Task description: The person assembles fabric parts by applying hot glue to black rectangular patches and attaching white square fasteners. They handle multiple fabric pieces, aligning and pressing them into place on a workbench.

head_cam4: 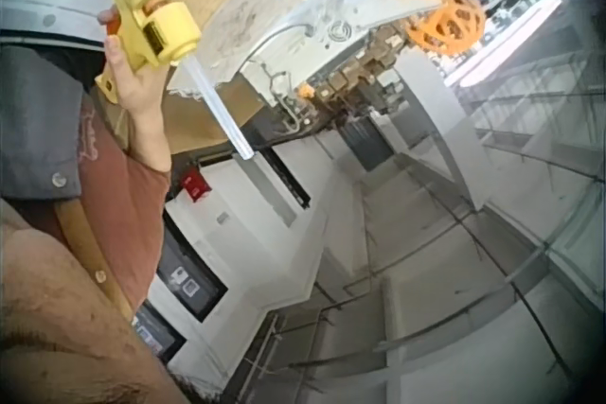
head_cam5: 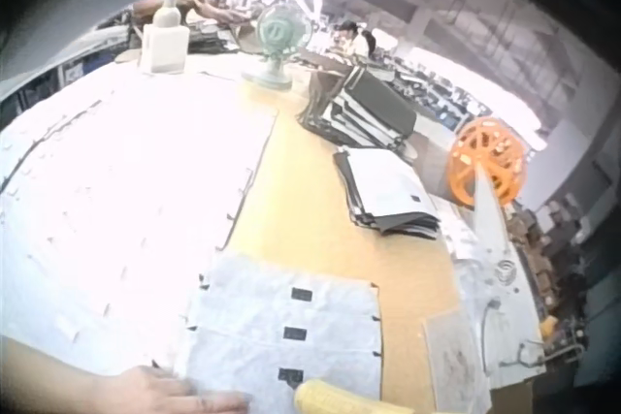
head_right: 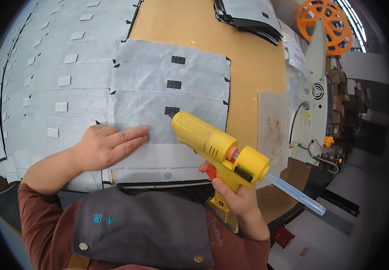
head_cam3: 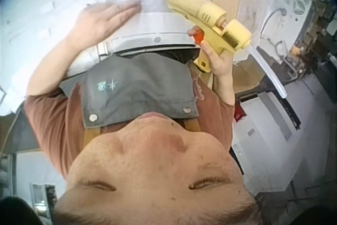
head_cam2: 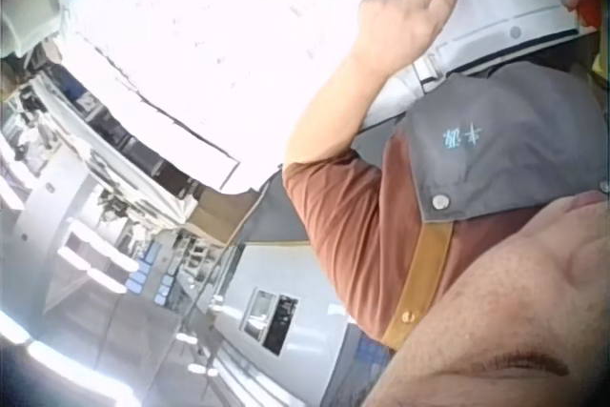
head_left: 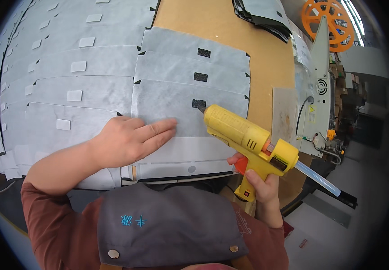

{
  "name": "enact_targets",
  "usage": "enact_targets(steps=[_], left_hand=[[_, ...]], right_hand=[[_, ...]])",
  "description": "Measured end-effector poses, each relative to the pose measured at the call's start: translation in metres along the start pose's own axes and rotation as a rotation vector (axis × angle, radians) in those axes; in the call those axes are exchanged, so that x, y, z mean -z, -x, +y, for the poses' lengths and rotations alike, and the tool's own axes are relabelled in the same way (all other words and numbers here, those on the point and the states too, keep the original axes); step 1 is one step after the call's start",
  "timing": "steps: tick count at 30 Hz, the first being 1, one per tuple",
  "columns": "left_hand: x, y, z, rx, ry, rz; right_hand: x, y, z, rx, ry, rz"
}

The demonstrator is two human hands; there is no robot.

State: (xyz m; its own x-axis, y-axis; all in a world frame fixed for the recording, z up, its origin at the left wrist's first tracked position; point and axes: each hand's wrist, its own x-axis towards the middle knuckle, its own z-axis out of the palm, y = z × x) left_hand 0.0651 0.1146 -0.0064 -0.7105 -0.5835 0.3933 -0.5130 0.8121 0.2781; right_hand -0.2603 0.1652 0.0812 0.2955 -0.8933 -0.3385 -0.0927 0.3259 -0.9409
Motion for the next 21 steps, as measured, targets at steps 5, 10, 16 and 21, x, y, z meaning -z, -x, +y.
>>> enact_targets(steps=[5,10,16,21], left_hand=[[-0.0008,-0.0008,-0.0017,0.020,0.033,-0.018],[-0.0004,-0.0012,-0.0019,0.030,0.046,-0.038],[0.0009,-0.0022,-0.0025,0.029,0.058,-0.049],[-0.0001,-0.0022,-0.0030,0.031,0.069,-0.045]], right_hand=[[-0.0005,-0.0019,0.0001,-0.034,-0.010,0.008],[0.0004,-0.0054,0.0024,-0.032,-0.016,-0.008],[-0.0002,-0.0073,0.0036,-0.038,-0.018,0.012],[0.0020,-0.0064,0.0036,-0.034,-0.015,0.015]])
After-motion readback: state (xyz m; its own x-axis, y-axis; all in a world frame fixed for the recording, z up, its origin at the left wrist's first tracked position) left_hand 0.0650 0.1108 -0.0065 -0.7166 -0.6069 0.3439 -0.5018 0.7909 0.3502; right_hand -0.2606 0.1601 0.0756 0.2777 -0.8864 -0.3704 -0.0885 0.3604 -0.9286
